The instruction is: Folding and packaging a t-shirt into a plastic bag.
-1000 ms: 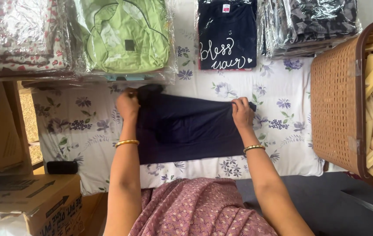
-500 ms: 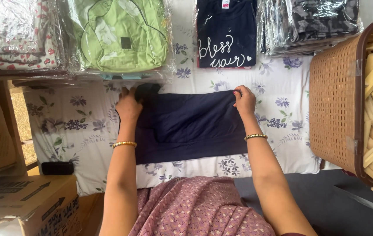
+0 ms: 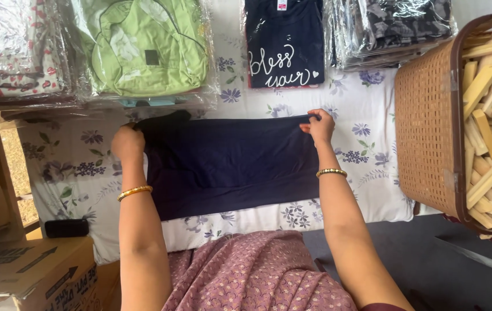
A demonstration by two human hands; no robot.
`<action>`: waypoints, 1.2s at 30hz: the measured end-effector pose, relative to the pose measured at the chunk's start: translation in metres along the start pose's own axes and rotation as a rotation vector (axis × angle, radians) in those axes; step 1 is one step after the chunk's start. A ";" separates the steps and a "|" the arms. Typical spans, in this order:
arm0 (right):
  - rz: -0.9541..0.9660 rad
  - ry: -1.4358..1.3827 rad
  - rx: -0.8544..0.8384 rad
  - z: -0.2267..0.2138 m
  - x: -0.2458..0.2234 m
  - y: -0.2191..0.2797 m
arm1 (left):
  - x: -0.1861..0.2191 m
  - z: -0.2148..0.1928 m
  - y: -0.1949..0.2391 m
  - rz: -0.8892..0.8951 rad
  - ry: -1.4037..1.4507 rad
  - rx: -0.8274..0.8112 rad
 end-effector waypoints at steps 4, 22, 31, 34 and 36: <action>0.073 -0.475 -0.055 0.007 0.038 -0.022 | -0.002 0.011 0.002 -0.433 0.880 -0.467; -0.447 0.100 0.086 -0.058 0.083 0.068 | -0.161 0.090 0.068 0.034 0.873 -0.321; -0.742 0.470 -0.013 -0.033 0.031 0.064 | -0.052 0.017 0.060 0.226 0.447 -0.058; -0.525 0.591 -0.060 -0.039 0.048 0.044 | -0.048 0.012 0.052 0.211 0.365 -0.169; -0.458 0.652 -0.043 -0.043 0.056 0.034 | -0.046 0.007 0.047 0.219 0.434 -0.161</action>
Point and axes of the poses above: each hand's wrist, its own y-axis away from the middle knuckle, its own z-axis out of the palm, x = y × z, the point moved 3 cm from there along -y, towards the middle knuckle, and after that the axes turned 2 degrees about -z, right-handed, at the moved point
